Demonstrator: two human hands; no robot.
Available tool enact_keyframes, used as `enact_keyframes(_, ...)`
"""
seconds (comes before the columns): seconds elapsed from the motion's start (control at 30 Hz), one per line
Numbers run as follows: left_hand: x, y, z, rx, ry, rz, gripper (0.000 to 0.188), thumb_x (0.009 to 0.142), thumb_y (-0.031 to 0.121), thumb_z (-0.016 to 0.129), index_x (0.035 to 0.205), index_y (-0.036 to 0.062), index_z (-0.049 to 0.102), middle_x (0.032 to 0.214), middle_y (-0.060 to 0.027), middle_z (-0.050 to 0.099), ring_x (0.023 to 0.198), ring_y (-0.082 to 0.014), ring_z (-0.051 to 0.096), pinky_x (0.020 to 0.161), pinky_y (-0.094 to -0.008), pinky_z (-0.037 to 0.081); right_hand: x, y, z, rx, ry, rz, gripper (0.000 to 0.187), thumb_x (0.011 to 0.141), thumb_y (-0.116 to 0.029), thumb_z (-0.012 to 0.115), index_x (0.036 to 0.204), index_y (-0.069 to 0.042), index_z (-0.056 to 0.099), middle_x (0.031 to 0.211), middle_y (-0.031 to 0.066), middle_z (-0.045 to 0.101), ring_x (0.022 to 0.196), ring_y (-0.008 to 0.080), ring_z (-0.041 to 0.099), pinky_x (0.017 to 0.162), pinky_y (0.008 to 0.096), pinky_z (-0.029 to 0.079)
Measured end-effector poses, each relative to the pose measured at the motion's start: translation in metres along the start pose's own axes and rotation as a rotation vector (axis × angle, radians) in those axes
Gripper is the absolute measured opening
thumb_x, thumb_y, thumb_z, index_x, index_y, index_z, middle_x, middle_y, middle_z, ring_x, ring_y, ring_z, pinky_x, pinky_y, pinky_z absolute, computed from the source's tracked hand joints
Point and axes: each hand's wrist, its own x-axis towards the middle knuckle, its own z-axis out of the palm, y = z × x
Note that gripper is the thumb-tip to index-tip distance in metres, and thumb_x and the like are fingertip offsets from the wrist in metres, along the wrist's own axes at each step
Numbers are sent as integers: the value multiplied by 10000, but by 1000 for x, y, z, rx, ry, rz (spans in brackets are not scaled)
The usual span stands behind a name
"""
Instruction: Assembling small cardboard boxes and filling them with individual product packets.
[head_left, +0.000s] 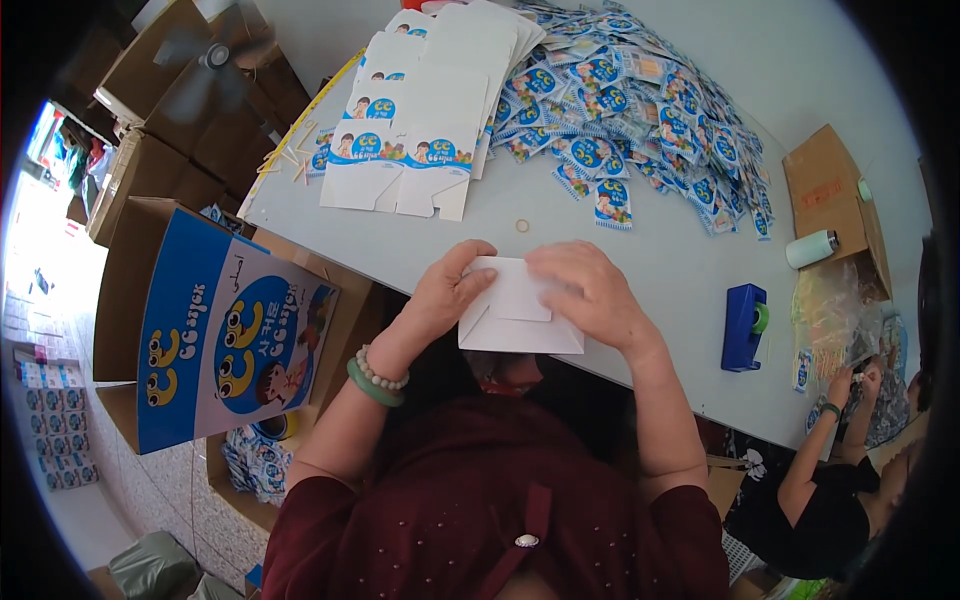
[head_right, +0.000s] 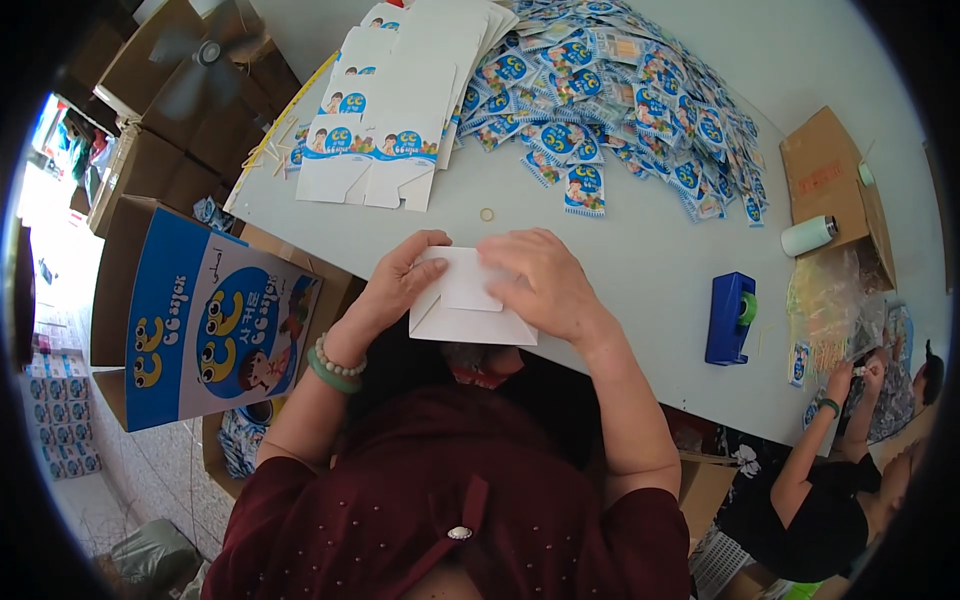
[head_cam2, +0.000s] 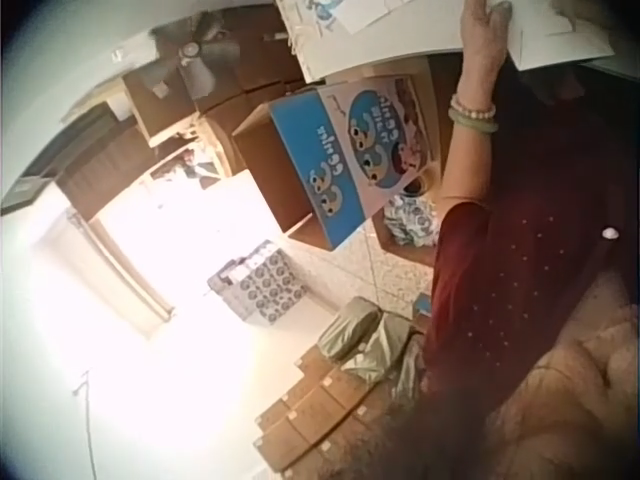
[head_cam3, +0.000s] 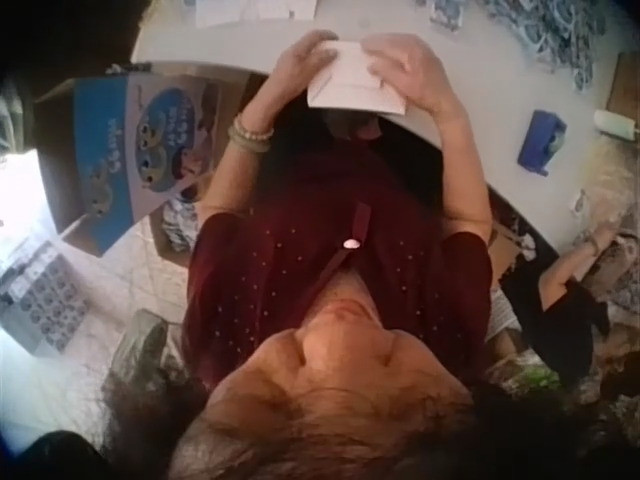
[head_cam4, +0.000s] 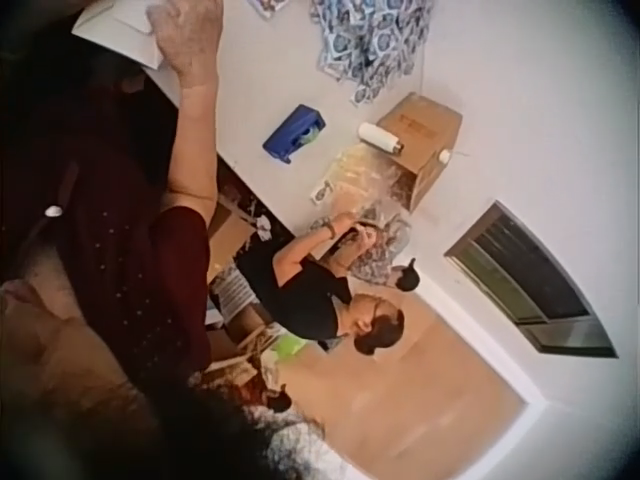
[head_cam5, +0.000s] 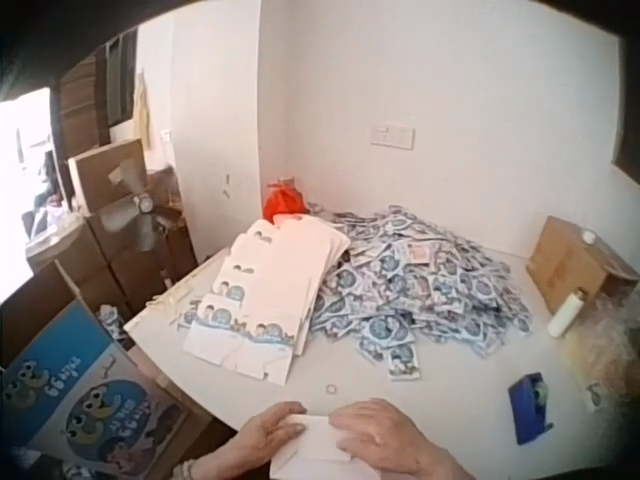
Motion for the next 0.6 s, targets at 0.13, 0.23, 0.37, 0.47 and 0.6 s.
enact_keyframes(0.13, 1, -3, 0, 136, 4, 0, 332, 938, 141, 569, 1252, 52, 507, 1111, -76, 578, 1023, -125, 520, 891, -260, 433, 8, -7, 25, -314, -23, 184, 508, 754, -175, 646, 1237, -49, 548, 1243, 116, 580, 1190, 286, 484, 1083, 422, 277)
enact_keyframes(0.23, 2, -8, 6, 140, 86, 111, 374, 927, 188, 582, 1257, 33, 499, 1146, -159, 598, 1034, -251, 573, 894, -331, 451, 5, -14, 26, -412, -66, 245, 574, 757, -211, 649, 1288, -48, 504, 1285, 131, 546, 1218, 294, 454, 1093, 403, 263)
enact_keyframes(0.37, -3, -14, 9, 44, 188, 127, 412, 941, 226, 569, 1291, 28, 480, 1197, -172, 583, 1071, -273, 564, 910, -345, 444, -2, 1, 17, -323, -85, 105, 582, 776, -236, 641, 1305, -47, 490, 1305, 142, 526, 1228, 298, 441, 1079, 397, 290)
enact_keyframes(0.47, -6, -16, 9, 25, 175, 52, 431, 952, 260, 553, 1304, 27, 470, 1201, -177, 578, 1086, -283, 560, 913, -358, 444, -4, 3, 13, -48, -165, 118, 560, 791, -252, 633, 1294, -46, 498, 1294, 156, 533, 1210, 313, 460, 1061, 401, 320)
enact_keyframes(0.6, -2, -21, 10, 46, 163, 54, 454, 940, 274, 561, 1308, 28, 463, 1183, -193, 578, 1047, -291, 586, 891, -354, 458, 8, -8, 18, -102, -91, 272, 448, 798, -274, 630, 1197, -74, 584, 1141, 132, 622, 1123, 292, 520, 1004, 413, 363)
